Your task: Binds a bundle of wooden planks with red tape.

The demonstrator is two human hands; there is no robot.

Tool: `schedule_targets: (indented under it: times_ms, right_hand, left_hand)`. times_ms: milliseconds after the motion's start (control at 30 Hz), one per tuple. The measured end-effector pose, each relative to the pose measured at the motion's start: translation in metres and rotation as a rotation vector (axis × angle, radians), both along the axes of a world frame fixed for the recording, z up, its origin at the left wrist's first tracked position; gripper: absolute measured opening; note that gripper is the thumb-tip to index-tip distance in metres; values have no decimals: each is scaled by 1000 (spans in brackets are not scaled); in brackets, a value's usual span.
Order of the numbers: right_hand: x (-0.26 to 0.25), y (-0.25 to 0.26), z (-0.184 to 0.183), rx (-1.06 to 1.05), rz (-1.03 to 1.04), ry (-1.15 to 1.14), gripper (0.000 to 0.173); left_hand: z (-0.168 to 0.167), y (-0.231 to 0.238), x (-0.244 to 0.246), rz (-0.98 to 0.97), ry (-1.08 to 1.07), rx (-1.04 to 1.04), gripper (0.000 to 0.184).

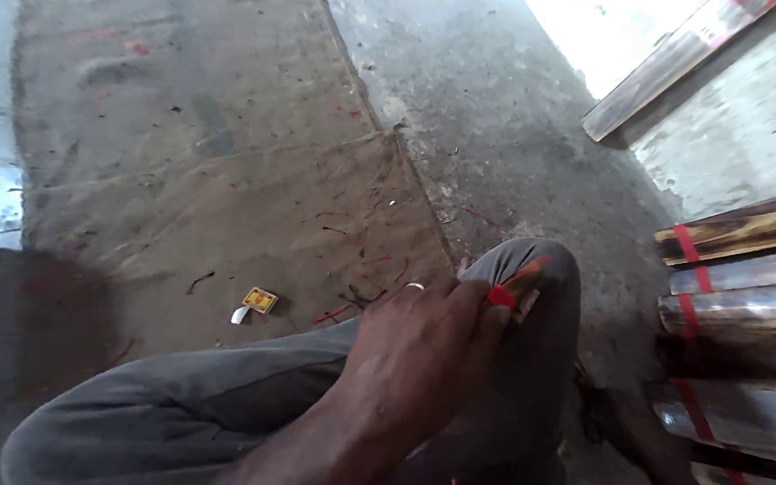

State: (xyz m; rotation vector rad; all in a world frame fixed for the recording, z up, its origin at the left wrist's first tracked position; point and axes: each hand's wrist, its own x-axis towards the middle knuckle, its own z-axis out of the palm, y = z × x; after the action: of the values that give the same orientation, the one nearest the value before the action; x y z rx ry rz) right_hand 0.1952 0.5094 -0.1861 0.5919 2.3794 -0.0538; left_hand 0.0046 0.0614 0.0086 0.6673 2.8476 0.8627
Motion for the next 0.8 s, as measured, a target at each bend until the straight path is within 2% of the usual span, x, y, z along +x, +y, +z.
schedule_targets:
  times_ms: [67,133,200,333,433,500,533,600,633,667,700,733,800]
  right_hand:
    - [39,-19,-11,104,-27,232,58]
    - [55,-31,-17,146,-117,369,53]
    - [53,-37,-12,112,-207,367,53]
    - [72,-11,-38,224,-69,363,49]
    - [71,-1,-39,182,-50,267,44]
    - [58,10,-32,-22,-145,178,47]
    - [53,18,-28,-234,-244,165,45]
    - [39,13,-10,-759,-594,253,36]
    - [28,3,4,-963,-714,316,36]
    - [15,-7,22,-1085,-742,374,39]
    - [1,-18,44,-1107,-689,449,42]
    - [-14,-26,70,-1029,-545,518,46]
    - [-46,-37,132,-586,-34,580,57]
  left_hand:
    - [4,6,-8,35,2,-18,34]
    - [9,11,-14,69,-39,-19,29]
    - [14,12,-20,103,-97,7,24]
    - [14,8,-21,146,-39,91,18]
    - [11,3,-25,194,-135,234,19]
    - [7,0,-31,205,-218,334,20]
    - [5,-1,-32,202,-245,378,20]
    - [5,-2,-34,199,-266,419,21]
    - [5,-3,-35,194,-263,426,21]
    - [4,-3,-36,188,-269,432,21]
    - [3,-4,-35,183,-274,437,21]
    - [2,-3,-34,178,-276,438,22]
    - [2,-2,-32,159,-268,438,22]
